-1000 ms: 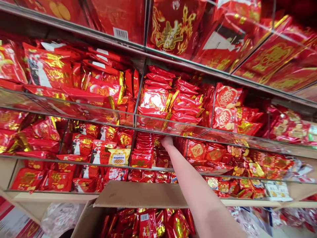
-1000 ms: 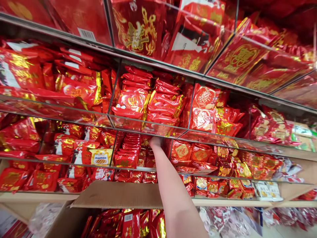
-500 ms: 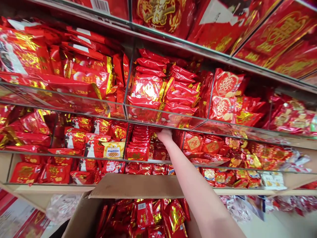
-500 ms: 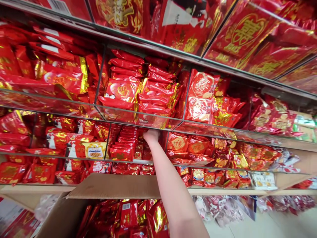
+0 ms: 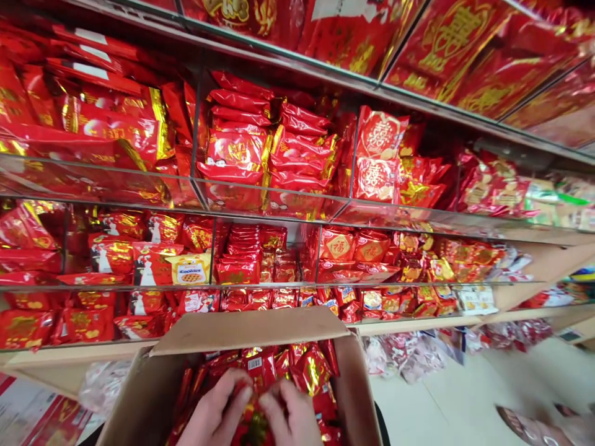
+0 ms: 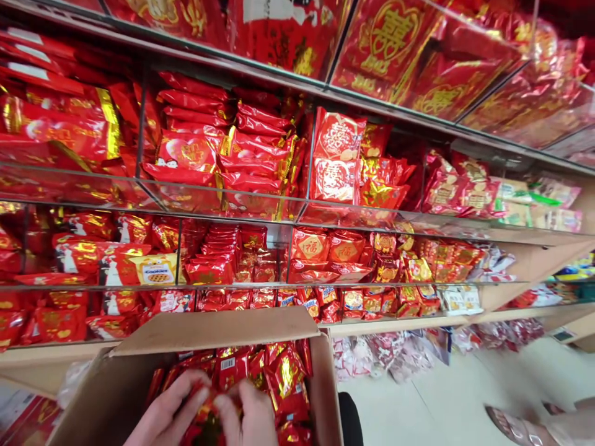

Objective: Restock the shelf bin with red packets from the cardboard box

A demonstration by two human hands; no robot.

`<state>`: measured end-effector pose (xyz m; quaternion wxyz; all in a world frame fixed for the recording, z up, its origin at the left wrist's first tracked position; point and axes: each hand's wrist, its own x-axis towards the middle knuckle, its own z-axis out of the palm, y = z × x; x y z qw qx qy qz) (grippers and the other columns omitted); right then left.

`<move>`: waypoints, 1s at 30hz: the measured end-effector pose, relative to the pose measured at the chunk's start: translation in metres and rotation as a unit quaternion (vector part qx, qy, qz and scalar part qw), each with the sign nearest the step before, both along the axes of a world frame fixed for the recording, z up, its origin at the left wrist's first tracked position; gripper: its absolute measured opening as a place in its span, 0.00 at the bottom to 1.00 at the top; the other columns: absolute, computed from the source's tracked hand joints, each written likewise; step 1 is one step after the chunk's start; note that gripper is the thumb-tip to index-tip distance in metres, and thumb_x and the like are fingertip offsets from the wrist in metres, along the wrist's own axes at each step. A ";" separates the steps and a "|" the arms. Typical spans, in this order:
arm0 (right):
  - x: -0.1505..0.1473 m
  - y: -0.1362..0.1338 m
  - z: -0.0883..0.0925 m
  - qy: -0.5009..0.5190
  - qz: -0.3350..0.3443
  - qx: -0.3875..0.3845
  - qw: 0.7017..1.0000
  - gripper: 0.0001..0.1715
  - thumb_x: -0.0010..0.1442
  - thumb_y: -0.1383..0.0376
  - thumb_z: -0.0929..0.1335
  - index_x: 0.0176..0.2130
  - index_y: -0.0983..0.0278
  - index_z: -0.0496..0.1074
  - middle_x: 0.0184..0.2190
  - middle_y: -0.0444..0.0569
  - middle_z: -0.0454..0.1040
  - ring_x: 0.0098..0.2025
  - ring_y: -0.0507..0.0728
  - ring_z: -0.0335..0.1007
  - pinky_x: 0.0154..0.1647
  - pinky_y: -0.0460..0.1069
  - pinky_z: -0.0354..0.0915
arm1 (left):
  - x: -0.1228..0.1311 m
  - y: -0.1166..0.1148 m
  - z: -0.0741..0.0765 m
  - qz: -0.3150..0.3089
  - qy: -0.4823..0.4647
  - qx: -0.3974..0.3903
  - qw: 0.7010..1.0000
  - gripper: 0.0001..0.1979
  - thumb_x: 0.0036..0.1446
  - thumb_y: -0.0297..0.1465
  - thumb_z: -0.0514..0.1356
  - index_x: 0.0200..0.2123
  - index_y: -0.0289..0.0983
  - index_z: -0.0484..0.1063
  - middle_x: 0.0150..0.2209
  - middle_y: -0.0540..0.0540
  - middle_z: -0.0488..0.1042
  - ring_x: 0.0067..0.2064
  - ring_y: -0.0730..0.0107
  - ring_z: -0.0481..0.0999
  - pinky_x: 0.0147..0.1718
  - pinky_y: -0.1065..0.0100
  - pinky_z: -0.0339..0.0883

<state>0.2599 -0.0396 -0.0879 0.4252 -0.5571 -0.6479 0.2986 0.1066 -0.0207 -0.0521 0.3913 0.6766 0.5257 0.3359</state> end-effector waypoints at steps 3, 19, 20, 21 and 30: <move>0.009 0.013 0.027 0.042 -0.029 0.024 0.998 0.20 0.59 0.56 0.59 0.20 0.62 0.57 0.16 0.40 0.58 0.20 0.49 0.55 0.22 0.44 0.52 | 0.023 0.009 0.010 0.049 -0.043 0.044 0.997 0.08 0.55 0.38 0.52 0.35 0.42 0.66 0.34 0.51 0.74 0.38 0.69 0.73 0.41 0.71 0.64; 0.015 0.015 0.032 0.197 -0.156 0.004 0.968 0.20 0.60 0.54 0.57 0.26 0.63 0.65 0.21 0.44 0.67 0.25 0.52 0.63 0.26 0.44 0.61 | 0.044 -0.005 0.017 0.099 -0.357 -0.219 0.903 0.23 0.42 0.47 0.61 0.41 0.41 0.67 0.37 0.48 0.78 0.38 0.59 0.77 0.37 0.61 0.71; 0.016 0.012 0.032 0.178 -0.149 0.016 0.973 0.19 0.60 0.55 0.58 0.27 0.62 0.66 0.22 0.45 0.68 0.26 0.53 0.65 0.28 0.45 0.62 | 0.040 -0.004 0.017 0.088 -0.317 -0.197 0.924 0.22 0.44 0.46 0.60 0.41 0.41 0.67 0.38 0.48 0.78 0.41 0.59 0.76 0.41 0.61 0.70; 0.019 0.009 0.033 0.159 -0.133 0.036 0.978 0.16 0.59 0.55 0.60 0.29 0.62 0.68 0.25 0.46 0.71 0.29 0.54 0.67 0.32 0.45 0.64 | 0.036 -0.003 0.018 0.068 -0.259 -0.159 0.950 0.20 0.46 0.45 0.59 0.41 0.42 0.67 0.40 0.48 0.77 0.44 0.59 0.74 0.45 0.62 0.67; 0.050 0.005 0.077 0.046 0.096 -0.041 0.994 0.12 0.51 0.67 0.68 0.39 0.58 0.72 0.35 0.45 0.75 0.39 0.58 0.70 0.41 0.50 0.65 | 0.021 0.001 0.034 -0.082 -0.127 -0.059 0.987 0.21 0.53 0.37 0.55 0.49 0.45 0.54 0.39 0.50 0.76 0.42 0.68 0.74 0.43 0.69 0.66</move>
